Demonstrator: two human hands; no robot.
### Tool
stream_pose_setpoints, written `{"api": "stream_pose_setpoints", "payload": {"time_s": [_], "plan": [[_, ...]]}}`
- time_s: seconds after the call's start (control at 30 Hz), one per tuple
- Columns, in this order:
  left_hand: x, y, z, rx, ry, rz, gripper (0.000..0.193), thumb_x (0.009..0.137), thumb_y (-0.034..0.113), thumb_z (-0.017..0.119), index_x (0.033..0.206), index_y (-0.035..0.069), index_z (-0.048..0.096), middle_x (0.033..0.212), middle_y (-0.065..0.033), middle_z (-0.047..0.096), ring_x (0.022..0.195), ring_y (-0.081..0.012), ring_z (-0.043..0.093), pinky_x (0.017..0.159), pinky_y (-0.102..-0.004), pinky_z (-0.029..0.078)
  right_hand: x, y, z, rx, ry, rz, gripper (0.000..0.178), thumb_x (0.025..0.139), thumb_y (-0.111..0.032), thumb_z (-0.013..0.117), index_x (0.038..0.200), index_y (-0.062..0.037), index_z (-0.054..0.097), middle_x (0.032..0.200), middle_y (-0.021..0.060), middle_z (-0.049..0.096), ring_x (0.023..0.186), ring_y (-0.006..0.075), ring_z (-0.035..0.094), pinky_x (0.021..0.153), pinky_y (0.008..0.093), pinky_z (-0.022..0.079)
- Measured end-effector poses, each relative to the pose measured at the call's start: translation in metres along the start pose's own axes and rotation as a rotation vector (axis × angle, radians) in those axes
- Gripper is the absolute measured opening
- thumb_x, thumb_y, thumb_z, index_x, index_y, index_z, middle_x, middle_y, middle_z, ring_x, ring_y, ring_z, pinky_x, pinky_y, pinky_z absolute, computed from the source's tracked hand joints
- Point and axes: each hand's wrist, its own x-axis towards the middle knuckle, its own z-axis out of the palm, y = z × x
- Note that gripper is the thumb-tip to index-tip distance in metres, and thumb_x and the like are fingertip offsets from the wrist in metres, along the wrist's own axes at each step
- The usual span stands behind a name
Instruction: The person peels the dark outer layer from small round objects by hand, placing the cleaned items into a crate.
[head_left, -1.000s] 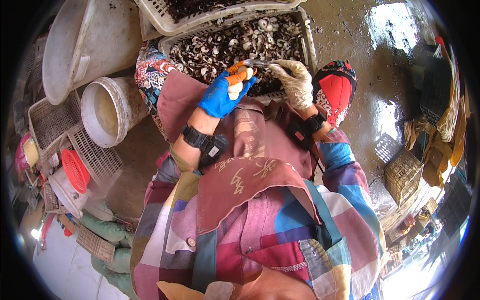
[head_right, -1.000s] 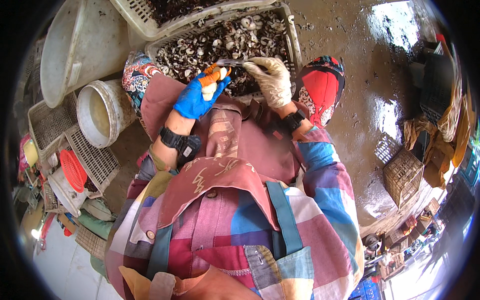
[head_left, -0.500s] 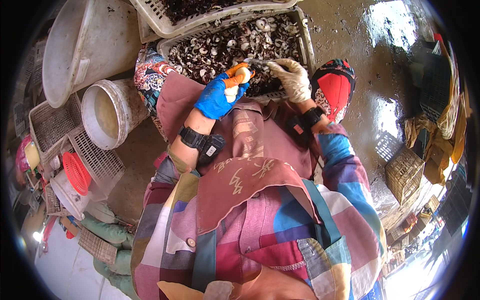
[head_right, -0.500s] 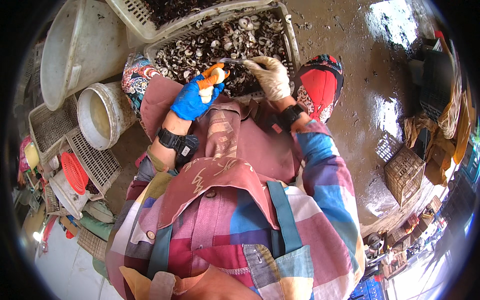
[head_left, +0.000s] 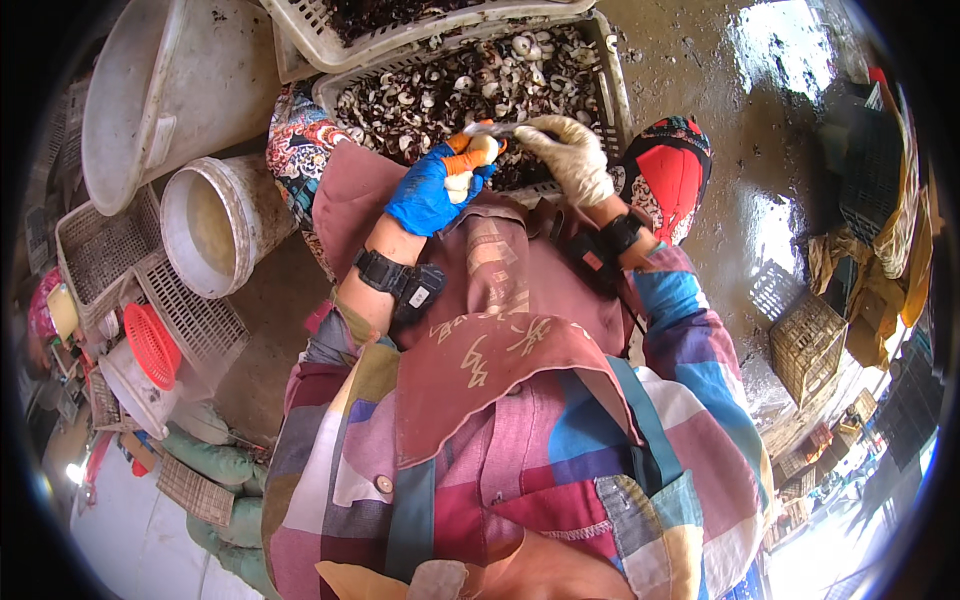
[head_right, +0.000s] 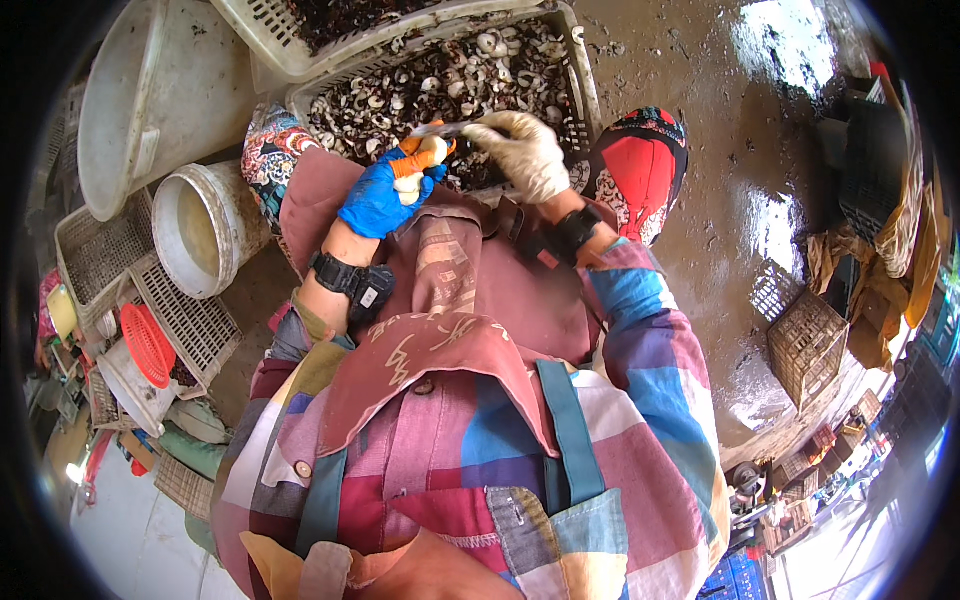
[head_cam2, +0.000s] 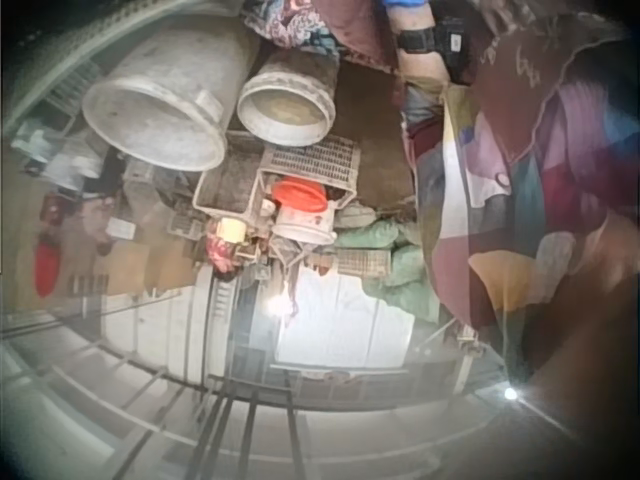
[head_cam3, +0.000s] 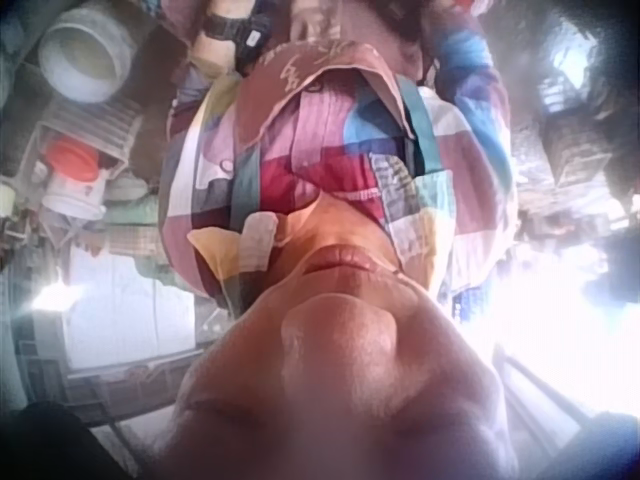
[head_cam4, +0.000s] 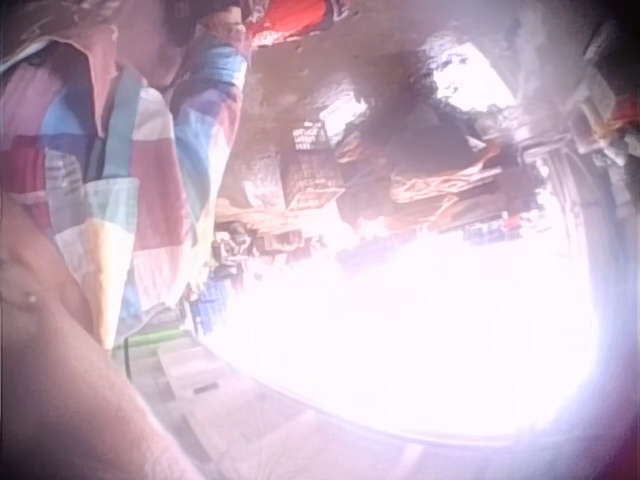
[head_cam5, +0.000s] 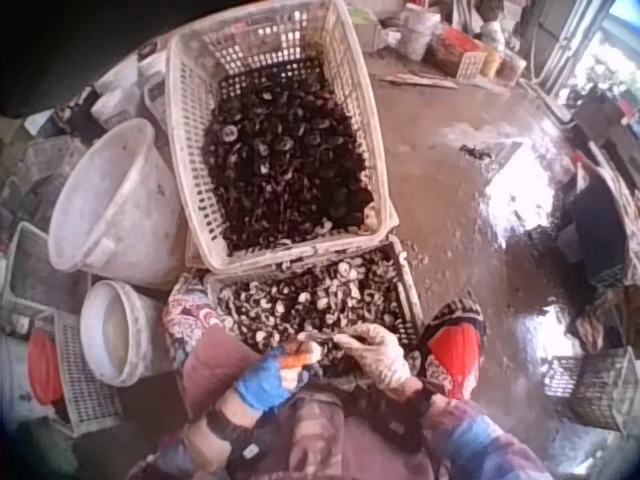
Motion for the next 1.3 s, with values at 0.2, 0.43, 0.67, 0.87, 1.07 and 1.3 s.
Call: {"api": "stream_pose_setpoints", "payload": {"time_s": [0.2,0.43,0.67,0.87,1.07,1.3], "plan": [[-0.001,0.005,0.002,0.196,0.120,-0.056,0.021,0.080,-0.001,0.057,0.101,0.004,0.059,0.090,-0.0117,0.063,0.054,-0.0026,0.049,0.039,-0.0101,0.031,0.001,0.003,0.002,-0.040,-0.061,-0.060,0.027,0.077,-0.019,0.069,0.095,-0.0001,0.063,0.080,0.0017,0.063,0.071,0.0064,0.055,0.067,0.0197,0.046],[0.000,0.006,-0.003,0.087,0.000,0.010,0.030,0.081,0.003,0.057,0.111,0.006,0.056,0.092,-0.0046,0.062,0.073,-0.0084,0.058,0.049,-0.0128,0.039,0.004,0.000,-0.004,0.040,-0.065,0.024,0.027,0.076,-0.017,0.070,0.096,-0.0003,0.063,0.081,0.0021,0.063,0.070,0.0064,0.055,0.066,0.0197,0.045],[-0.004,0.002,0.008,0.152,0.210,0.000,0.026,0.081,0.001,0.056,0.108,0.004,0.056,0.096,-0.0083,0.062,0.059,-0.0046,0.052,0.047,-0.0125,0.038,0.004,0.002,-0.010,0.042,-0.031,0.118,0.023,0.077,-0.017,0.069,0.093,-0.0012,0.064,0.079,0.0012,0.063,0.068,0.0050,0.054,0.064,0.0190,0.045],[0.000,0.007,-0.004,0.188,-0.020,-0.034,0.025,0.082,0.005,0.055,0.107,0.003,0.058,0.090,-0.0063,0.063,0.055,-0.0030,0.049,0.042,-0.0117,0.032,0.009,0.015,-0.017,0.043,0.015,0.123,0.022,0.076,-0.016,0.070,0.093,-0.0021,0.065,0.081,0.0011,0.064,0.071,0.0057,0.055,0.066,0.0197,0.045],[0.000,0.006,-0.002,0.214,0.007,-0.016,0.033,0.084,0.005,0.054,0.117,0.003,0.052,0.095,-0.0052,0.062,0.071,-0.0065,0.055,0.053,-0.0141,0.040,0.000,0.016,0.001,0.013,0.028,0.069,0.022,0.078,-0.018,0.068,0.093,-0.0023,0.064,0.080,0.0000,0.063,0.070,0.0052,0.053,0.064,0.0199,0.044],[-0.006,0.007,0.003,0.168,0.107,0.110,0.044,0.083,0.004,0.056,0.125,0.006,0.043,0.107,-0.0101,0.058,0.086,-0.0166,0.059,0.063,-0.0192,0.047,0.014,0.036,-0.020,-0.119,-0.007,0.270,0.026,0.079,-0.023,0.067,0.089,0.0001,0.064,0.075,0.0015,0.062,0.065,0.0066,0.054,0.060,0.0197,0.044]]}}
